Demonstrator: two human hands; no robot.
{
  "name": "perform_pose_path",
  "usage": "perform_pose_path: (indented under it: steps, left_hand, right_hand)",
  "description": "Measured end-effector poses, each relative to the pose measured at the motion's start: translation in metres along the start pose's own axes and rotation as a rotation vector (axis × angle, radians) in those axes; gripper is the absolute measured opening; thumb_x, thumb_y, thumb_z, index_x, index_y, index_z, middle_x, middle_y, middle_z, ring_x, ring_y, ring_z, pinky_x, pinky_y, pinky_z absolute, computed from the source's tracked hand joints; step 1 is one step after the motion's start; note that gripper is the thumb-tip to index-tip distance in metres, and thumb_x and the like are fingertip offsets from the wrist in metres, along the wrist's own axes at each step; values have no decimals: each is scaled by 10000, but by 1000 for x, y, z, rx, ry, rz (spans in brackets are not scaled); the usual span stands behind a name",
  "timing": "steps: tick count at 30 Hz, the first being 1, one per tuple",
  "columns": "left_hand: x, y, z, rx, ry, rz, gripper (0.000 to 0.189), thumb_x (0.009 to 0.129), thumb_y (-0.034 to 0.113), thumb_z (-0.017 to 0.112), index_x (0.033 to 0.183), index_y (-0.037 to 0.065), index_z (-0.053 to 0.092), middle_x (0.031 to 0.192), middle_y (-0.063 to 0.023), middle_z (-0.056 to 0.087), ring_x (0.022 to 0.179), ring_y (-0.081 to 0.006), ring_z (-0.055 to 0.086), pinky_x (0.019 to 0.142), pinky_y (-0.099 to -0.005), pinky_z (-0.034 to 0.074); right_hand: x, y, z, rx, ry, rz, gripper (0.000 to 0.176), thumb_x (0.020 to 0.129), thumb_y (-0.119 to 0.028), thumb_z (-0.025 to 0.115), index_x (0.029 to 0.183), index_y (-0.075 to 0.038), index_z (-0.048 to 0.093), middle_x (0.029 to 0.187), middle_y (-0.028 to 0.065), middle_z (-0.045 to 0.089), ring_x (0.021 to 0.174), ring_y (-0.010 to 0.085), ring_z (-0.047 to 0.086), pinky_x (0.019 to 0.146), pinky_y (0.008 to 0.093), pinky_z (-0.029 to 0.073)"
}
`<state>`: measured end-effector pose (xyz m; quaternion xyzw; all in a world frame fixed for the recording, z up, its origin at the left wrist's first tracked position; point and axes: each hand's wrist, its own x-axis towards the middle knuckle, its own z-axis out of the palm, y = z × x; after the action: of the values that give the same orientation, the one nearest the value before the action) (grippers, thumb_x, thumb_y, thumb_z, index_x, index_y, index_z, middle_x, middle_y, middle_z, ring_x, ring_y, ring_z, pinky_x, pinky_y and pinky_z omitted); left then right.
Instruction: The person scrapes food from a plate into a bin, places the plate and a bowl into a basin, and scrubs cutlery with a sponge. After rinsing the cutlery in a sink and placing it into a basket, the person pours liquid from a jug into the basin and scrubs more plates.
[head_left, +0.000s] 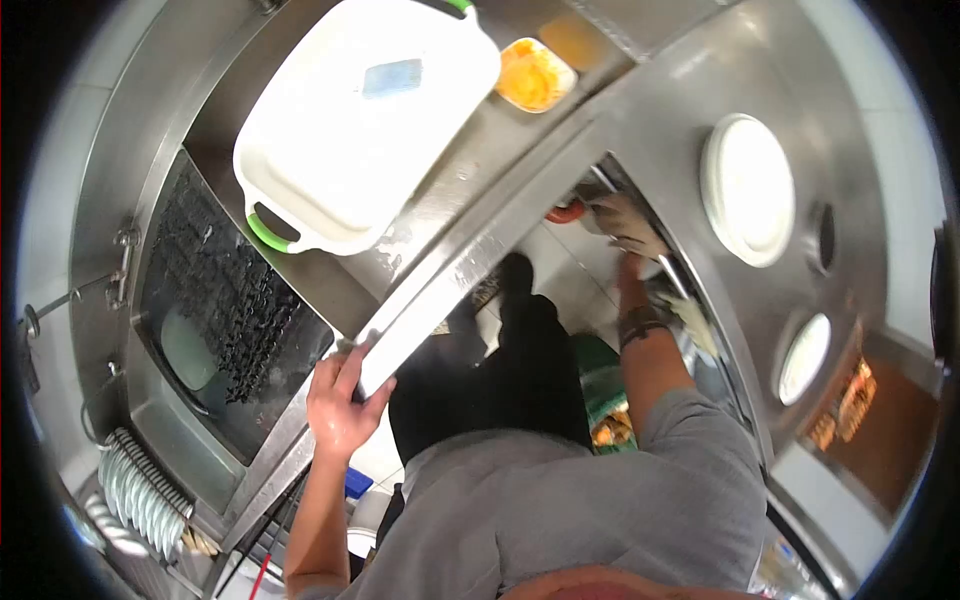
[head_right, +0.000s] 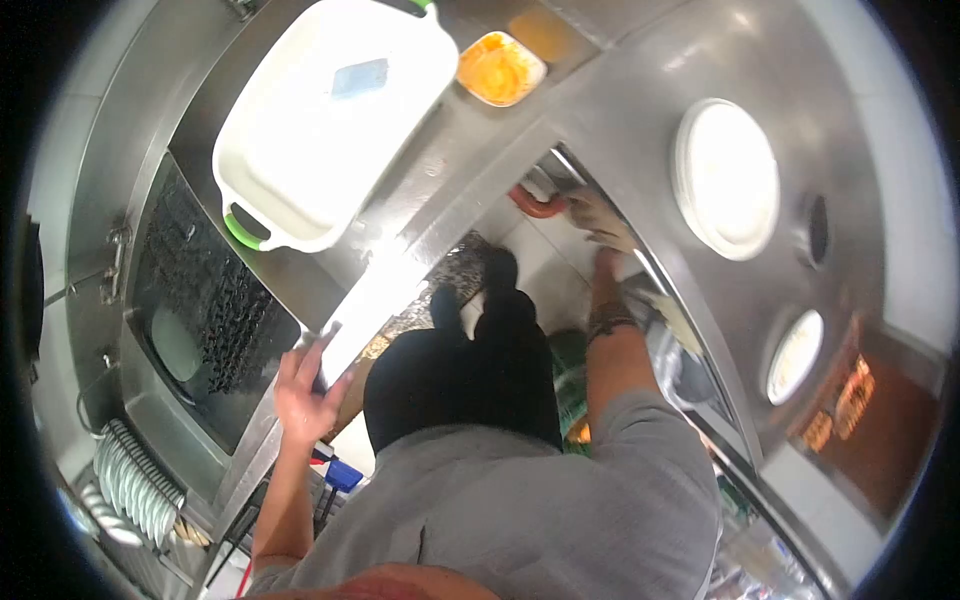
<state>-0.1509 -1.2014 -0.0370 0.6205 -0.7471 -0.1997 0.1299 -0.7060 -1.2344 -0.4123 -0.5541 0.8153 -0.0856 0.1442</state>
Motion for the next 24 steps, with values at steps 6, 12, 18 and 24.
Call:
perform_pose_path:
  steps: [6, 12, 18, 24]
  left_hand:
    - [4, -1, 6, -6, -96, -52, 592, 700, 228, 891, 1224, 27, 701, 991, -169, 646, 842, -318, 635, 716, -403, 532]
    - [3, -4, 12, 28, -118, -14, 611, 718, 255, 880, 1229, -11, 677, 1012, -181, 637, 865, -328, 634, 760, -404, 522]
    - [6, 3, 12, 33, -171, 10, 609, 787, 300, 823, 1230, -73, 634, 1066, -224, 620, 933, -371, 625, 843, -428, 514]
    - [2, 2, 15, 28, -159, -2, 624, 806, 330, 821, 1233, -79, 617, 1088, -237, 607, 958, -380, 618, 848, -441, 507]
  right_hand:
    - [103, 101, 41, -18, 260, 421, 300, 1008, -233, 531, 1127, -28, 715, 1064, 174, 721, 1002, 306, 691, 941, 438, 527]
    - [120, 117, 90, 47, 259, 555, 275, 1004, -220, 534, 1118, -34, 701, 1047, 152, 711, 993, 290, 681, 923, 427, 525]
    - [107, 125, 118, 92, 306, 618, 250, 999, -208, 537, 1109, -41, 687, 1031, 129, 701, 983, 274, 670, 905, 415, 522]
    - [84, 124, 126, 93, 358, 648, 226, 995, -196, 540, 1100, -47, 673, 1014, 107, 691, 974, 258, 660, 887, 403, 519]
